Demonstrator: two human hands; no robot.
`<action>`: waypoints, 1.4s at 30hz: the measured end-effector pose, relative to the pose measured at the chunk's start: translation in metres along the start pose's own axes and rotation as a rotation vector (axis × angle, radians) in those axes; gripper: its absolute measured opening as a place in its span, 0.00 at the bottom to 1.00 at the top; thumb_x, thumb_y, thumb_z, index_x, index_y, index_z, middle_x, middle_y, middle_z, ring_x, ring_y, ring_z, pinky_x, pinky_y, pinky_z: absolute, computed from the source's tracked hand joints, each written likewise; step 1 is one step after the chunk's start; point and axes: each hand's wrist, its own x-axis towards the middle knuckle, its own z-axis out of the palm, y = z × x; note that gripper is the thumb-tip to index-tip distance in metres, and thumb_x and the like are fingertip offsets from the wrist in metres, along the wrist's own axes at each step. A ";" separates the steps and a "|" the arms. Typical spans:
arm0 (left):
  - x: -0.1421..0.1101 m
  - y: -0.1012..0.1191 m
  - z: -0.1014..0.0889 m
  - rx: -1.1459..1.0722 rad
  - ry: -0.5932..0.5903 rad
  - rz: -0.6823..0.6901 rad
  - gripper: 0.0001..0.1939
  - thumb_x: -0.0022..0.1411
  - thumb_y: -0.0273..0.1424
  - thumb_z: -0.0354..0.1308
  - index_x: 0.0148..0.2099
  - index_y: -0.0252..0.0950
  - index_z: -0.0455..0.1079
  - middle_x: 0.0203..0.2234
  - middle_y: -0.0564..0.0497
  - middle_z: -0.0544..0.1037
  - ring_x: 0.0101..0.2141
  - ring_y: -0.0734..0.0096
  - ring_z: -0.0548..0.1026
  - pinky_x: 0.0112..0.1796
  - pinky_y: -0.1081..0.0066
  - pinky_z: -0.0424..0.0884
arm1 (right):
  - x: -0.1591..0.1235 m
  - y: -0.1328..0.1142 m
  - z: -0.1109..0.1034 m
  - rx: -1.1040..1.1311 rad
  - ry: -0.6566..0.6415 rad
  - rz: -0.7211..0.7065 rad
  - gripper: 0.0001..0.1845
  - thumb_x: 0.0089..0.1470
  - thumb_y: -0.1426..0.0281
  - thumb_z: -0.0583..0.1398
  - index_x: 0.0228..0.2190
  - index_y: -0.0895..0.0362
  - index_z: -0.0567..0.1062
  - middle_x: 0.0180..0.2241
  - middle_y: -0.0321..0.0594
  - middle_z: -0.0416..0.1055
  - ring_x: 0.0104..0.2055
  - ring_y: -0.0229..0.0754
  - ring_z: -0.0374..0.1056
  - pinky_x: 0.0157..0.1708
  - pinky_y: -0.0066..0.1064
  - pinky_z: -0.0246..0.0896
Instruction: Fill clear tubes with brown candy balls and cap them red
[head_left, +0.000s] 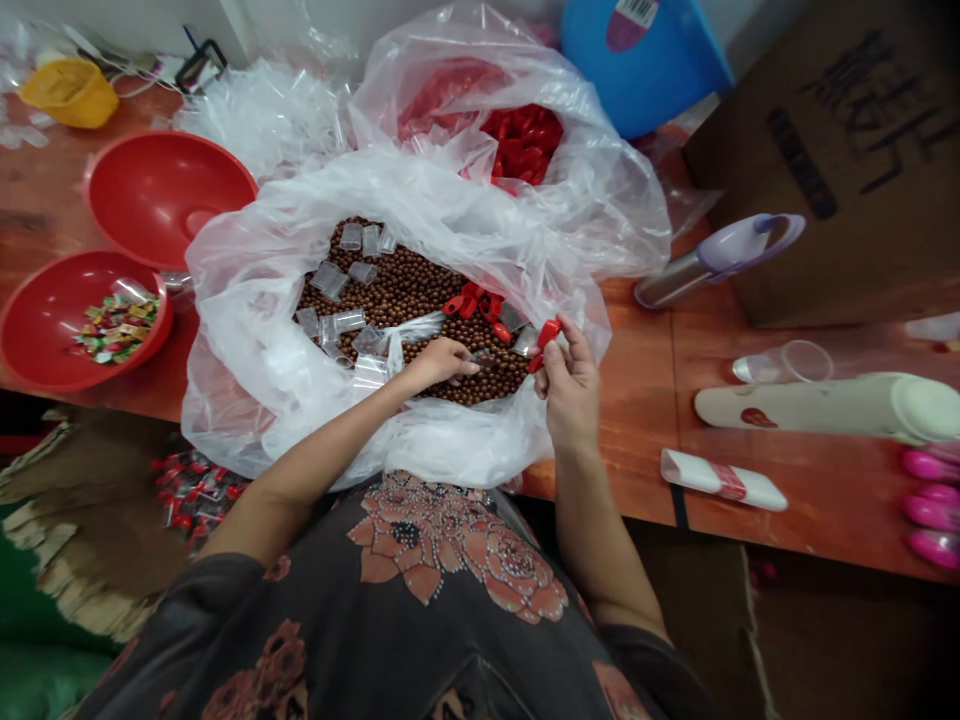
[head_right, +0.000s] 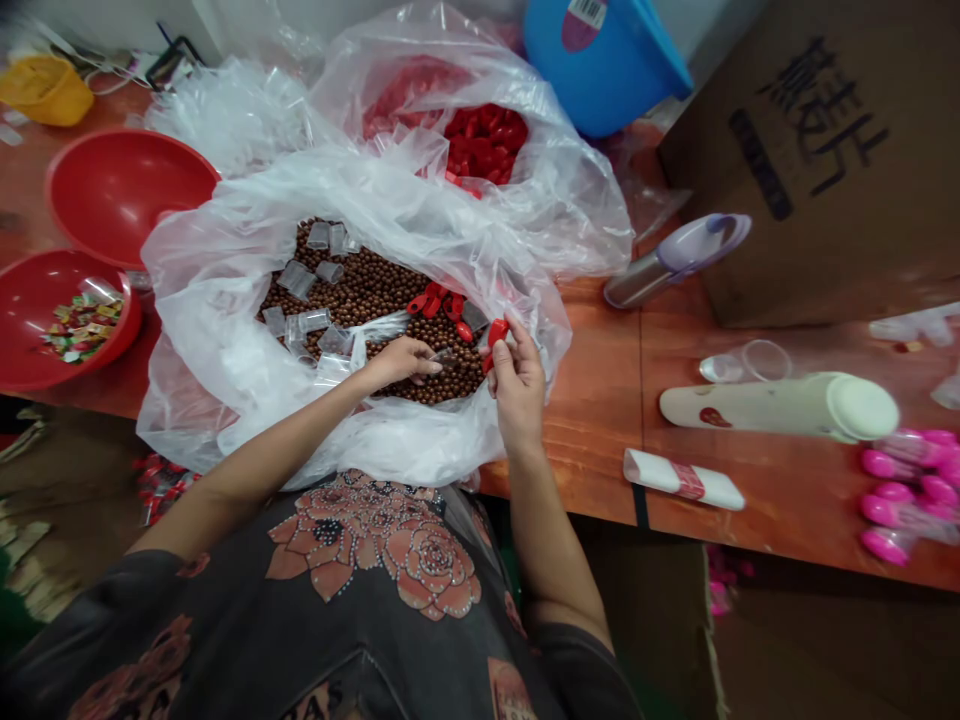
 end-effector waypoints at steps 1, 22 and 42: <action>0.003 -0.002 0.002 -0.081 -0.018 0.016 0.07 0.49 0.27 0.68 0.29 0.30 0.73 0.20 0.55 0.72 0.21 0.77 0.70 0.27 0.73 0.73 | -0.002 0.001 -0.003 0.018 -0.004 0.020 0.30 0.65 0.54 0.48 0.66 0.41 0.53 0.38 0.36 0.75 0.19 0.32 0.57 0.17 0.28 0.55; -0.068 0.001 -0.012 -0.419 -0.045 0.192 0.22 0.51 0.33 0.69 0.48 0.33 0.71 0.43 0.44 0.79 0.39 0.69 0.77 0.41 0.67 0.74 | -0.005 -0.004 0.010 0.061 -0.199 0.043 0.21 0.61 0.58 0.57 0.53 0.48 0.74 0.37 0.38 0.79 0.40 0.42 0.75 0.47 0.42 0.72; -0.080 0.001 -0.013 -0.553 -0.110 0.152 0.21 0.51 0.31 0.69 0.48 0.32 0.76 0.39 0.45 0.81 0.35 0.71 0.78 0.42 0.65 0.74 | -0.008 -0.024 0.023 -0.085 -0.241 -0.180 0.15 0.61 0.63 0.59 0.48 0.46 0.78 0.47 0.38 0.79 0.48 0.44 0.74 0.53 0.46 0.68</action>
